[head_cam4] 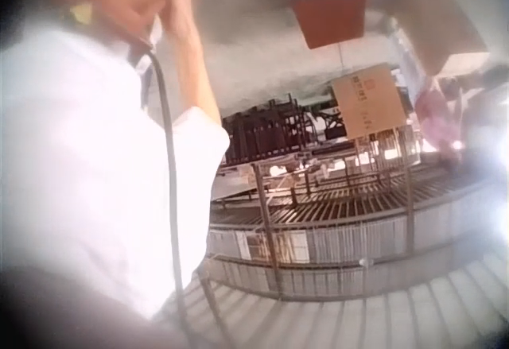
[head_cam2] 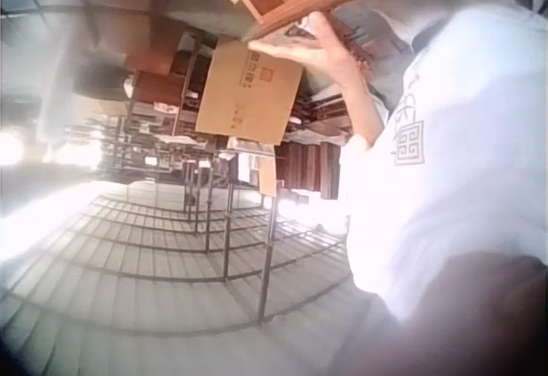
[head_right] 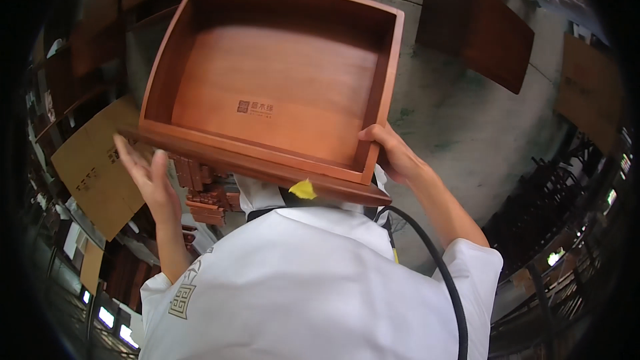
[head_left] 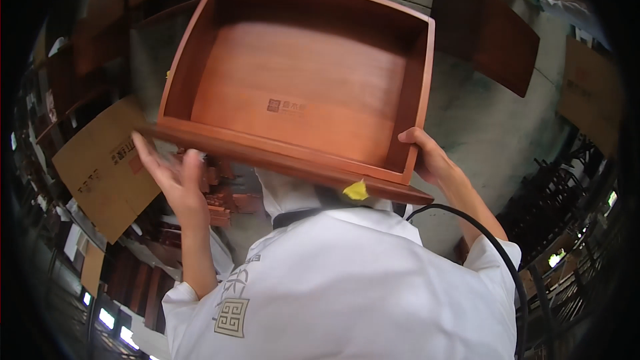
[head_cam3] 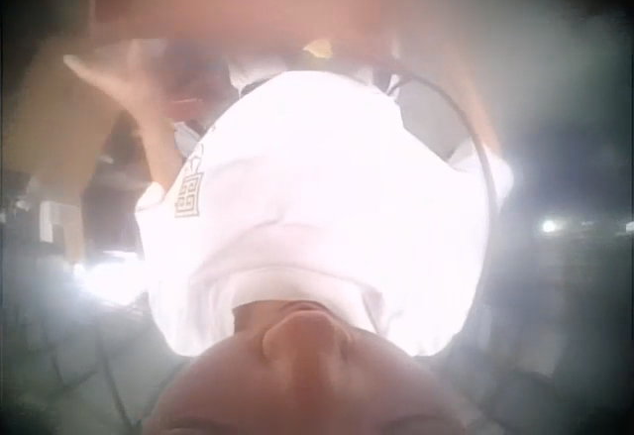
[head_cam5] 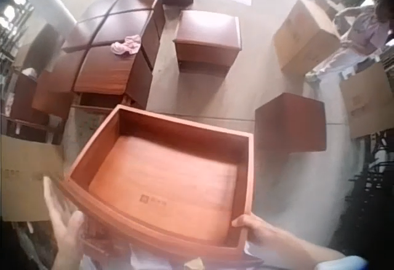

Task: The person applies a liquid from a bottle onto the edges of a wooden drawer and a cabinet, using a cloth to wipe the surfaces. The person handles the drawer, a small piece of wood, and a bottle throughout the process in a furniture manufacturing environment.

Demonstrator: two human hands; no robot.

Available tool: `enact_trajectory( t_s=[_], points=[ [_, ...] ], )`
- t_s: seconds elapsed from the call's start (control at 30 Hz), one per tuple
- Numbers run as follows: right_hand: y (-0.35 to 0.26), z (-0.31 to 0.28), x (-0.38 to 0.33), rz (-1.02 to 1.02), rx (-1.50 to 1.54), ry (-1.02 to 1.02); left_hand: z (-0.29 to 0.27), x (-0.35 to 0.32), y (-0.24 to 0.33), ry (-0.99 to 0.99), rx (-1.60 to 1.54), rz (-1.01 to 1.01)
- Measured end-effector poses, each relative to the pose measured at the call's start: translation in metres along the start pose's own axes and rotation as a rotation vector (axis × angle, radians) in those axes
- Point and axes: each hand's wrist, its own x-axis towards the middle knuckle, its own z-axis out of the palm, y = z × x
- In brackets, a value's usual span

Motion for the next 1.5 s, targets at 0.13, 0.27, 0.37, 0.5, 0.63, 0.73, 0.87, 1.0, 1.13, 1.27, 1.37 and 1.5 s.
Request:
enact_trajectory(
  t_s=[0.13,0.27,0.37,0.5,0.63,0.73,0.87,1.0,1.13,1.27,1.37,1.5],
  points=[
    [-0.015,0.02,-0.042,0.05,0.06,0.13,0.015,0.023,0.037,-0.66,0.628,0.771],
    [-0.033,0.013,-0.056,0.063,0.021,0.162,0.076,0.05,-0.005,-0.547,0.39,1.069],
    [-0.05,0.013,-0.082,0.142,0.103,0.227,0.091,0.052,0.014,-0.472,0.294,1.114],
    [-0.066,0.026,-0.146,-0.027,-0.073,0.395,0.098,0.043,0.075,-0.443,0.291,1.06],
    [-0.071,-0.014,-0.199,-0.661,-0.505,0.503,0.074,0.011,0.12,-0.518,0.348,1.002],
    [-0.08,0.0,-0.231,-1.055,-0.746,0.307,0.072,-0.005,0.142,-0.562,0.435,1.039],
    [-0.076,0.043,-0.227,-1.098,-1.083,0.175,0.074,-0.015,0.146,-0.567,0.394,1.037],
    [-0.07,0.048,-0.215,-1.032,-1.145,0.096,0.074,-0.024,0.142,-0.596,0.387,1.033],
    [-0.069,0.043,-0.219,-1.063,-1.187,0.049,0.075,-0.026,0.138,-0.61,0.401,1.013],
    [-0.065,0.032,-0.229,-1.268,-0.436,0.109,0.071,-0.027,0.134,-0.603,0.351,1.018],
    [-0.056,0.018,-0.252,-1.112,-0.658,0.216,0.068,-0.03,0.135,-0.578,0.323,1.03],
    [-0.039,0.044,-0.252,-0.859,-0.779,0.207,0.059,-0.034,0.139,-0.552,0.379,1.075]
  ],
)
